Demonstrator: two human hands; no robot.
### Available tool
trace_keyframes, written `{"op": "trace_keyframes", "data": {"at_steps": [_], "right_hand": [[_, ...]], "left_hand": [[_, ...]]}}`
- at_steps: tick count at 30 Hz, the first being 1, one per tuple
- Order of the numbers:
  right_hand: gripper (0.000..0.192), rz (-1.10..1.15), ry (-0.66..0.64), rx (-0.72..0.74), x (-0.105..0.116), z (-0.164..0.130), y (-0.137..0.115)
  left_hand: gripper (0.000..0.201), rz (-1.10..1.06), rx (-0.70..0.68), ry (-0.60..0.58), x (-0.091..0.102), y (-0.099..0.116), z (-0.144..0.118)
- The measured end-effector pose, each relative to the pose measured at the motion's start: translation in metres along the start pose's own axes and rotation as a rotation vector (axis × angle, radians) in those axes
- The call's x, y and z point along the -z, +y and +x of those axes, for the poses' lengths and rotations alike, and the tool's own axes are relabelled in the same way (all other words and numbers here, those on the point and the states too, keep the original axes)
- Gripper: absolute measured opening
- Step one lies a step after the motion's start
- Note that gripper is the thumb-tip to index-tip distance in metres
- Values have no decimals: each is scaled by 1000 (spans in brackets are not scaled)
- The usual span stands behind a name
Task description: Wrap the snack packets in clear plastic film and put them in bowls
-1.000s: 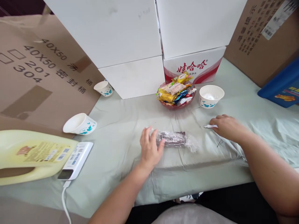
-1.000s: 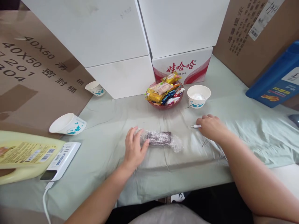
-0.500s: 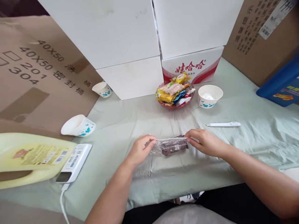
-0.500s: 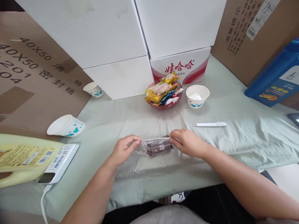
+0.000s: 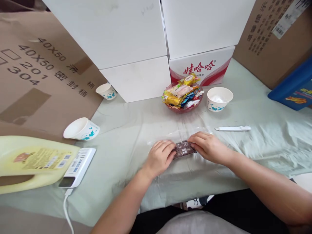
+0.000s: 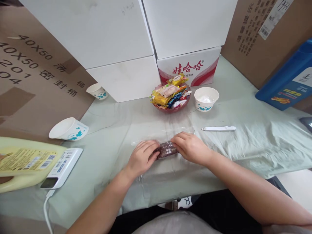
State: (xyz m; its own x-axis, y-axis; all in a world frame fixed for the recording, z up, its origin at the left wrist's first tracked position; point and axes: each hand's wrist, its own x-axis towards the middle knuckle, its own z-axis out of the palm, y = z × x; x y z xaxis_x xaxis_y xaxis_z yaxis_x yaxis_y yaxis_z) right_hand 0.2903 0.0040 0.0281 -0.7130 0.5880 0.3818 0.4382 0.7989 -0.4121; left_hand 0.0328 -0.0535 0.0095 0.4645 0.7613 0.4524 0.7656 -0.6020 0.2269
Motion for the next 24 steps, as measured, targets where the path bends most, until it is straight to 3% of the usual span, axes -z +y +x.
{"op": "trace_keyframes", "data": {"at_steps": [2,5,8,10,11,13,15,17,18,20,22,24], "right_hand": [[32,-92,-80,-81,-7,0,4],[43,-189,-143,-161,-13,0,13],[25,-186,-129,-169,-8,2,15],[20,-143,-94,-140,3,3,10],[20,-89,-98,-109,10,2,7],[17,102,-193,-22,26,1,1],[14,299,-258,46,37,0,-4],[16,351,-116,24,37,1,-7],[17,321,-3,-6,31,2,-8],[19,224,127,-43,13,7,-9],[19,125,50,-32,-11,11,-10],[30,17,-63,-32,-30,13,-10]], "left_hand": [[35,69,121,-82,-5,-4,0],[40,103,200,-81,-9,-11,0],[20,29,188,17,-2,-12,1],[21,-55,185,58,10,-8,2],[22,-120,178,22,18,-5,2],[20,-315,135,-217,36,3,3],[16,-532,84,-570,51,12,3],[22,-637,83,-765,57,19,3],[21,-635,107,-750,56,22,3],[19,-549,188,-543,46,24,3],[18,-408,294,-305,31,23,3],[18,-280,404,-200,16,17,1]]}}
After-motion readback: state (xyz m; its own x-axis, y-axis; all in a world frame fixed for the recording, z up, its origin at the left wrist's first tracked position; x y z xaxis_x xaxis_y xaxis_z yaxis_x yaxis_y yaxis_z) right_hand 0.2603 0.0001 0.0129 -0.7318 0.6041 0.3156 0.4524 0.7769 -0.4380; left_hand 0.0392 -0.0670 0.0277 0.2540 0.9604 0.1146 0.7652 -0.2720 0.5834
